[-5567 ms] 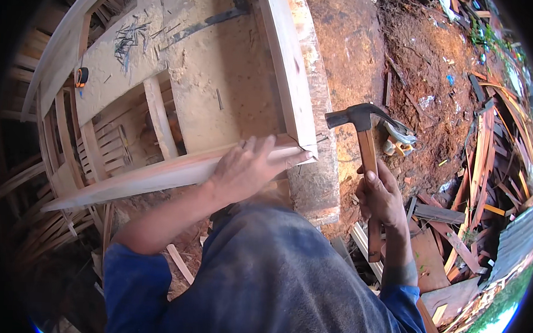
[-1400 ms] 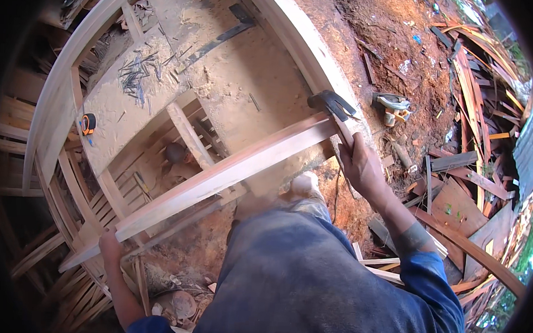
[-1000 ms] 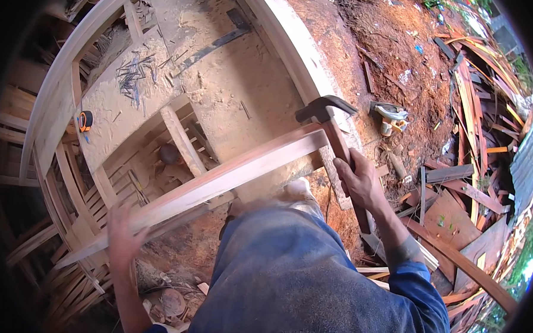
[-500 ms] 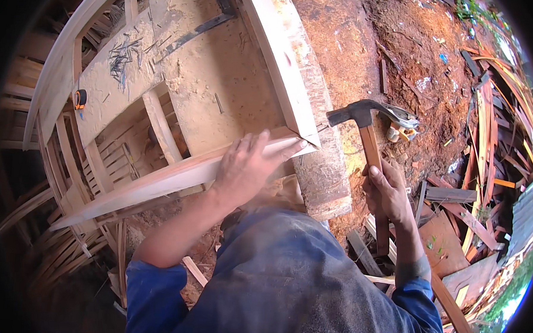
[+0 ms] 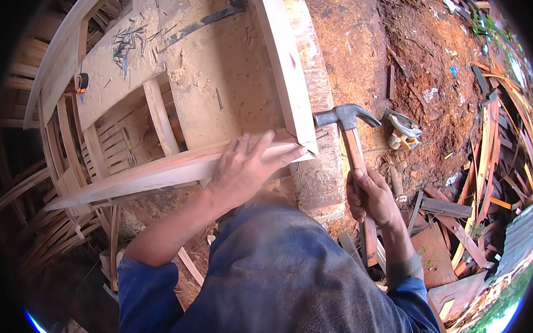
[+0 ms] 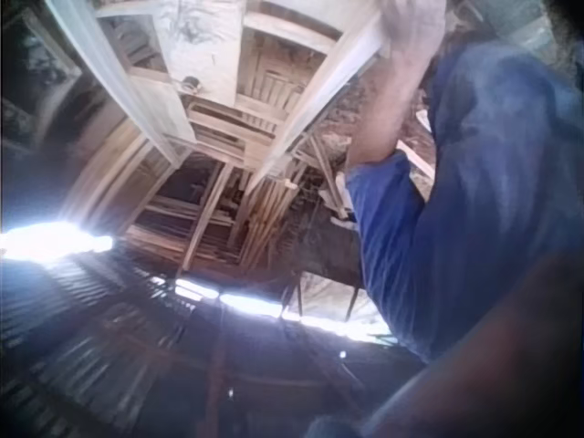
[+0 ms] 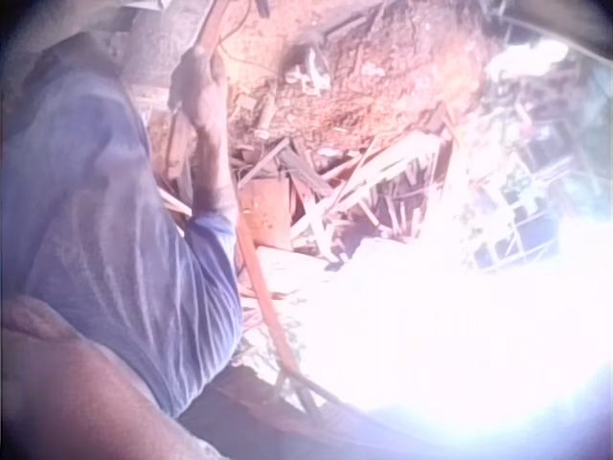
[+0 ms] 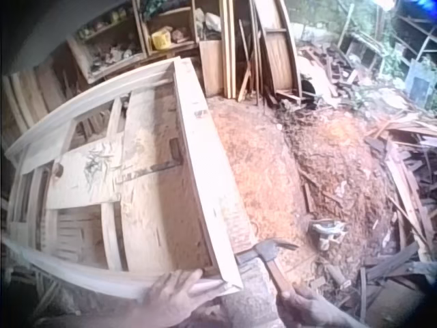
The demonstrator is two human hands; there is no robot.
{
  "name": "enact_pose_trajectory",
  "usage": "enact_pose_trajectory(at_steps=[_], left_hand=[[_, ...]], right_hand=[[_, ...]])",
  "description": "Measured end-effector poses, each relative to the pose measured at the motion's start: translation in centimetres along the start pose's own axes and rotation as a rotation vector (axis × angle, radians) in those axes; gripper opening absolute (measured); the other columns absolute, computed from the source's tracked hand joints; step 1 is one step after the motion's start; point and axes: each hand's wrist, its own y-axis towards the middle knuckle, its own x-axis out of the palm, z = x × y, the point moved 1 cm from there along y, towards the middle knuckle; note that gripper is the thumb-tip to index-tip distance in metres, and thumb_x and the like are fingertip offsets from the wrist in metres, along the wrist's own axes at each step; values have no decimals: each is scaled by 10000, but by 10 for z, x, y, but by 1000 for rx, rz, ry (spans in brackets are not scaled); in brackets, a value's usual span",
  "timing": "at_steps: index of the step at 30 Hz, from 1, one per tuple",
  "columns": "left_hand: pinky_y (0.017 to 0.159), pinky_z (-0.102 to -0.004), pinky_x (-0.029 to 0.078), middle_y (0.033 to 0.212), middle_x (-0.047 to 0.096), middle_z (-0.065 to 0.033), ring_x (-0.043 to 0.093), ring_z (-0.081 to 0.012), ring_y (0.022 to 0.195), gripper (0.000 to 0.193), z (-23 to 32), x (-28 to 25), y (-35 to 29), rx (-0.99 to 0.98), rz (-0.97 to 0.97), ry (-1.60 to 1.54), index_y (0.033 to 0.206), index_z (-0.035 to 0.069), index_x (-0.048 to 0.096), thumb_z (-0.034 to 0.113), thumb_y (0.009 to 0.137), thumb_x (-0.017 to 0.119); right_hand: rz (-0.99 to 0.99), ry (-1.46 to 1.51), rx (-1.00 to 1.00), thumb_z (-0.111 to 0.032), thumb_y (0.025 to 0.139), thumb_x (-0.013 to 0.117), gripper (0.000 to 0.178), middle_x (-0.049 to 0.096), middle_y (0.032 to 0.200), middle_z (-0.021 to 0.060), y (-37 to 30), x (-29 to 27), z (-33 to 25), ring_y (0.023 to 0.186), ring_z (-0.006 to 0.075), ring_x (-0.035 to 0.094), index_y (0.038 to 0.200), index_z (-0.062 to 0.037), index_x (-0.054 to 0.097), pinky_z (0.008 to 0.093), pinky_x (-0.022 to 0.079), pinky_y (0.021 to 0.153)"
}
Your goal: The person assembles a wooden frame by hammering nails into the joints and attaching a wooden slat diagonally across the frame.
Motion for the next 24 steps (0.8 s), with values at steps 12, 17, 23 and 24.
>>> enact_pose_trajectory(at_steps=[12,17,23,24], left_hand=[[857,-483,602,1220,574,-189,652,-364,1037,847,8,-8,5,20,8,29,1506,429,469,-25,803,598],[868,-497,606,1222,571,-188,662,-367,1030,871,7,-4,4,19,-11,-5,1511,437,454,-26,790,610],[828,-479,622,1240,564,-194,665,-374,1016,894,5,-6,6,33,-22,-9,1508,442,457,-43,773,610],[828,-479,622,1240,564,-194,665,-374,1016,894,5,-6,6,35,-22,-11,1508,442,457,-43,773,610]], right_hand=[[-1,-14,-26,-432,1067,495,394,449,625,32,-1,-3,1,387,116,415,990,-45,498,260,364,353],[32,-36,-56,-424,1059,518,386,457,627,39,-13,-13,0,388,122,412,1003,-42,504,263,366,357],[116,8,-57,-423,1051,536,385,475,652,39,-17,-21,6,430,117,426,1039,-40,501,262,381,375],[123,-6,-58,-422,1049,541,384,479,659,36,-17,-22,7,439,115,431,1041,-41,501,259,384,380]])
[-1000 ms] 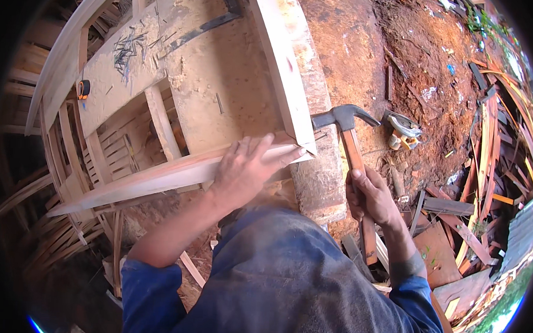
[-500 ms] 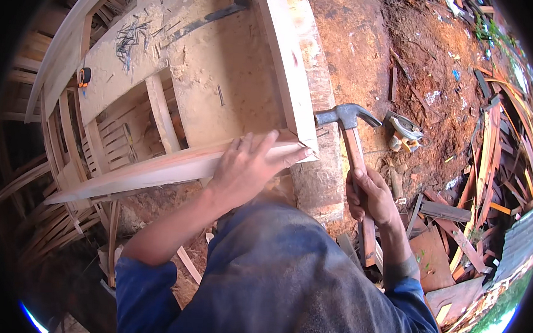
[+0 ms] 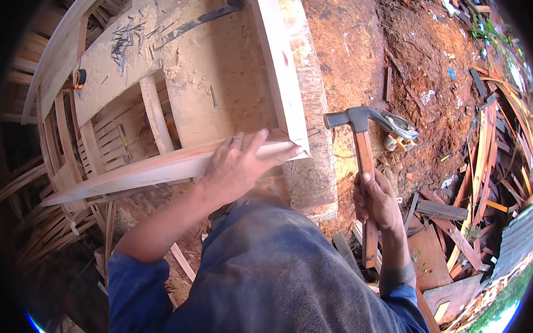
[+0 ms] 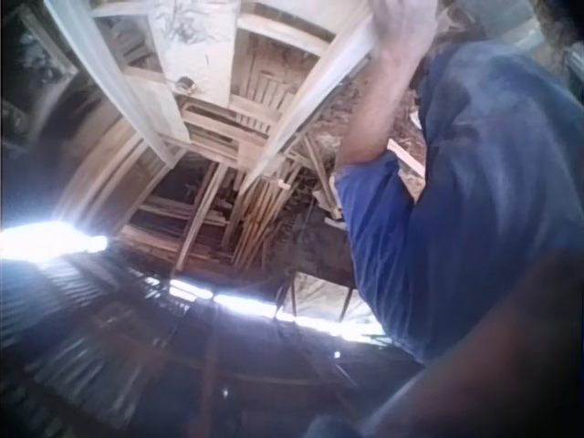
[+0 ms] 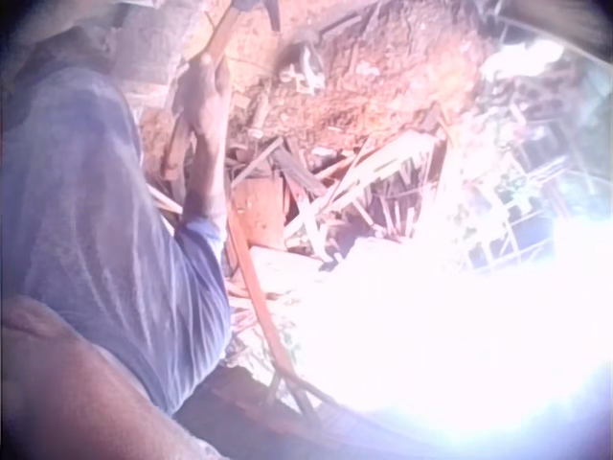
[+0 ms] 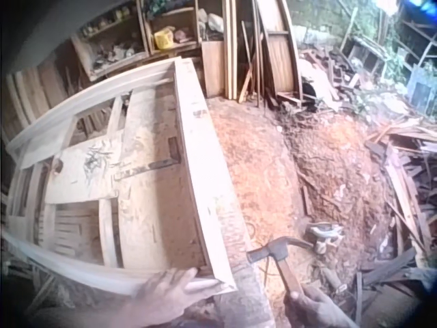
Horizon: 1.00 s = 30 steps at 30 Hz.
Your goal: The person assembles a wooden frame by hammering nails into the joints and attaching a wooden slat diagonally across the frame.
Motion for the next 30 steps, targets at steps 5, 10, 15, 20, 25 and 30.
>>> enact_pose_trajectory(at_steps=[5,10,15,20,25,30], left_hand=[[819,-482,623,1253,561,-208,660,-388,1000,899,0,-3,1,-12,-57,-1,1507,443,457,-60,775,596],[792,-484,628,1256,559,-206,655,-382,1013,904,-2,-3,1,-13,-62,-40,1513,446,448,-59,779,604],[811,-495,623,1271,555,-206,655,-384,1027,884,-3,-1,1,-32,-105,-57,1512,452,446,-23,792,643],[817,-494,619,1260,569,-203,655,-380,1024,864,-4,-1,2,-17,-40,-48,1512,432,456,18,786,675],[923,-613,574,1320,563,-231,664,-514,1028,775,-6,1,1,-57,-70,-182,1535,438,402,290,858,750],[928,-619,571,1314,575,-235,665,-543,1014,768,-5,2,0,-48,-51,-156,1539,441,395,269,869,729]], right_hand=[[-27,-51,-6,-423,1043,557,377,489,671,29,-4,1,5,448,110,436,1043,-49,511,246,390,391],[-1,-66,9,-432,1045,550,389,489,670,34,-5,6,-2,445,110,437,1046,-45,509,245,385,385],[-26,-84,20,-412,1062,519,371,488,664,40,0,7,-10,422,112,441,1037,-43,486,256,400,383],[-143,-135,45,-375,1080,492,330,479,653,32,6,17,-7,425,112,466,984,-61,462,255,418,386],[-116,-132,62,-380,1076,501,326,483,665,32,7,17,-11,425,110,457,990,-66,475,252,401,380],[-84,-138,79,-405,1059,526,356,504,665,23,8,7,-26,427,102,458,1033,-51,509,246,381,383]])
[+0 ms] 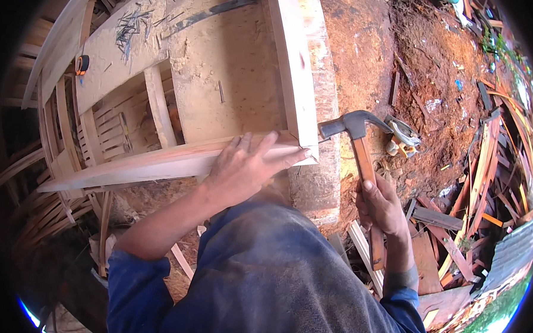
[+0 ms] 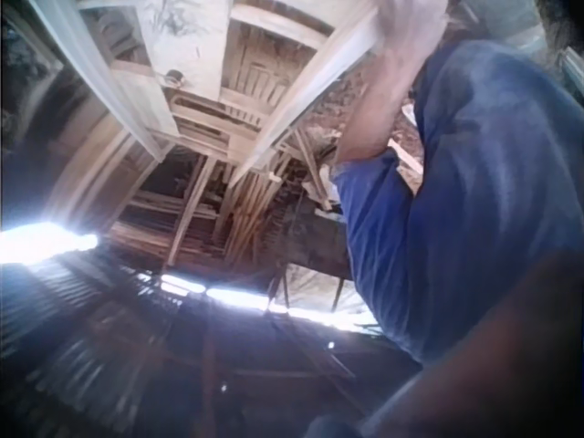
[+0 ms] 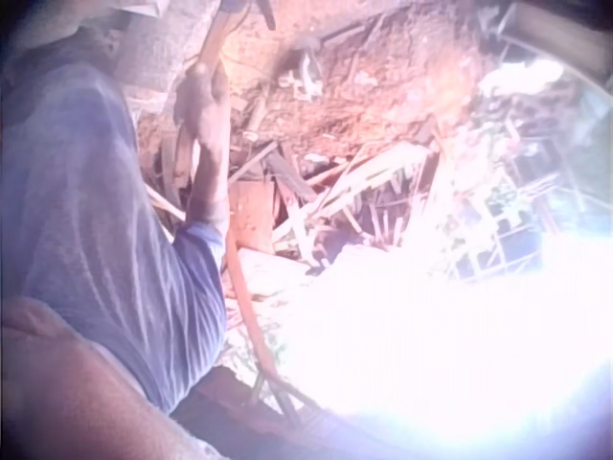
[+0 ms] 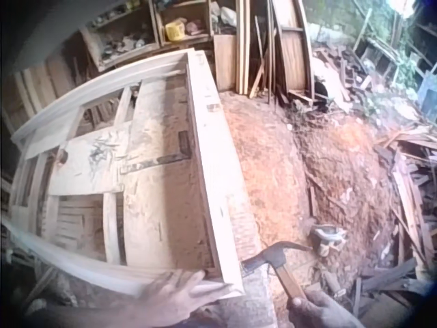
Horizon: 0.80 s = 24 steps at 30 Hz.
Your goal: The person assembles a wooden frame by hammering nails into the joints and attaching a wooden slat diagonally across the frame.
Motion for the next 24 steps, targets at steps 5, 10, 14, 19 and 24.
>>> enact_pose_trajectory(at_steps=[5,10,14,19,24], left_hand=[[873,-604,600,1325,574,-236,678,-527,984,739,-2,6,0,20,16,41,1524,453,416,213,884,698],[852,-609,604,1324,575,-239,678,-523,982,725,-2,5,1,34,14,43,1520,466,414,240,893,699],[842,-621,601,1320,573,-252,673,-521,994,746,-3,2,0,22,11,22,1523,467,410,311,870,734],[890,-642,574,1329,561,-257,666,-521,1016,772,-2,3,-1,0,-12,26,1529,471,395,324,857,745],[910,-638,567,1318,556,-256,666,-522,1015,765,-3,2,0,12,10,22,1535,474,382,290,876,723]], right_hand=[[238,27,-115,-381,1074,497,333,526,670,15,1,-14,-2,435,97,479,1006,-56,521,249,396,381],[103,-65,-20,-400,1064,518,344,498,673,29,-3,6,3,448,102,455,1042,-57,503,256,379,374],[-4,17,-3,-409,1056,534,362,487,673,40,3,6,10,433,112,433,1032,-49,502,256,365,370],[105,81,-45,-392,1069,506,351,507,661,4,-1,0,1,464,90,472,1002,-47,518,252,399,411],[-30,34,-39,-377,1067,521,338,484,650,41,8,14,12,419,110,452,994,-50,474,258,388,362]])
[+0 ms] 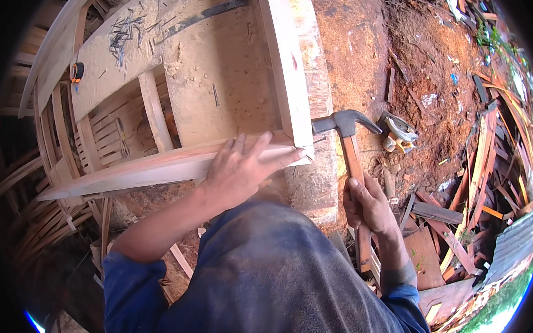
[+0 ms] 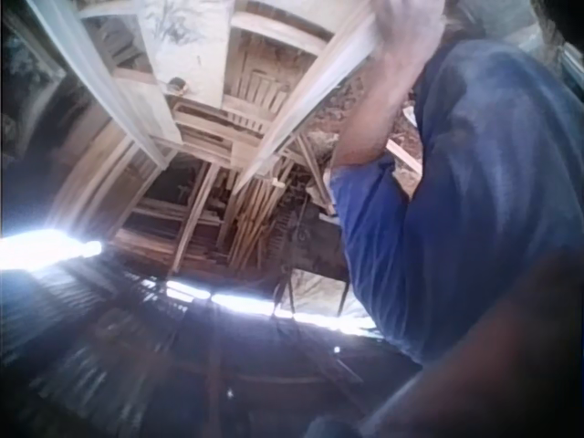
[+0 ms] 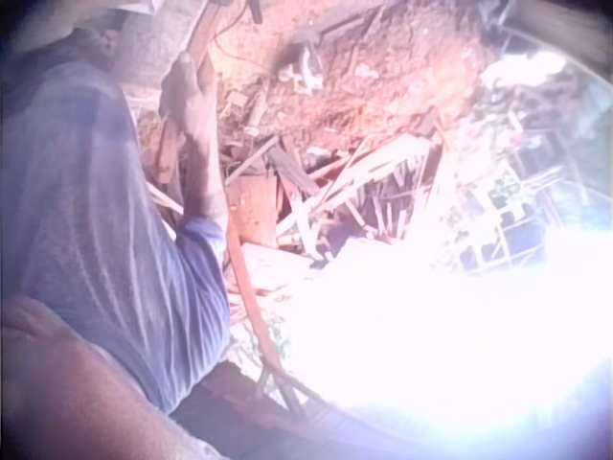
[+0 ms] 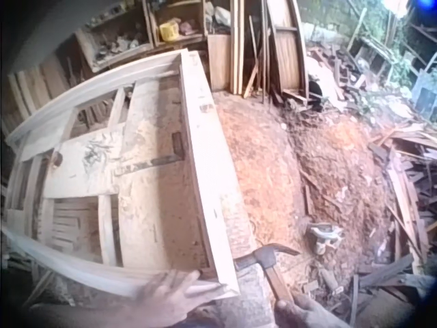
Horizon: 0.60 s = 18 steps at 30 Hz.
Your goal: The person assembles a wooden frame by hammering nails into the joints and attaching a wooden slat diagonally across the frame.
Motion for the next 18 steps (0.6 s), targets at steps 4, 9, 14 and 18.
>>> enact_pose_trajectory(at_steps=[4,9,14,18], left_hand=[[900,-611,580,1288,576,-245,680,-501,994,729,1,2,-1,12,37,61,1534,463,395,291,892,697],[882,-596,591,1270,593,-240,698,-486,946,683,1,2,-1,24,55,80,1528,457,411,251,923,652],[865,-591,602,1267,598,-246,701,-491,931,688,-1,10,-1,45,76,101,1531,460,402,176,939,609],[863,-587,605,1279,589,-245,698,-499,943,728,6,3,0,9,41,129,1537,460,390,144,921,616]], right_hand=[[-5,-50,-7,-385,1063,528,344,484,653,40,0,-2,-8,418,110,449,994,-52,479,258,391,368],[54,-19,-10,-385,1056,541,330,486,663,33,-2,-10,-5,419,102,436,1025,-61,485,245,385,371],[400,-385,-271,-280,1010,591,281,533,599,32,-42,-3,-12,468,118,518,1013,-7,526,275,408,437],[385,-931,-578,-105,917,656,255,649,707,171,-68,4,1,620,274,694,1127,23,591,392,541,568]])
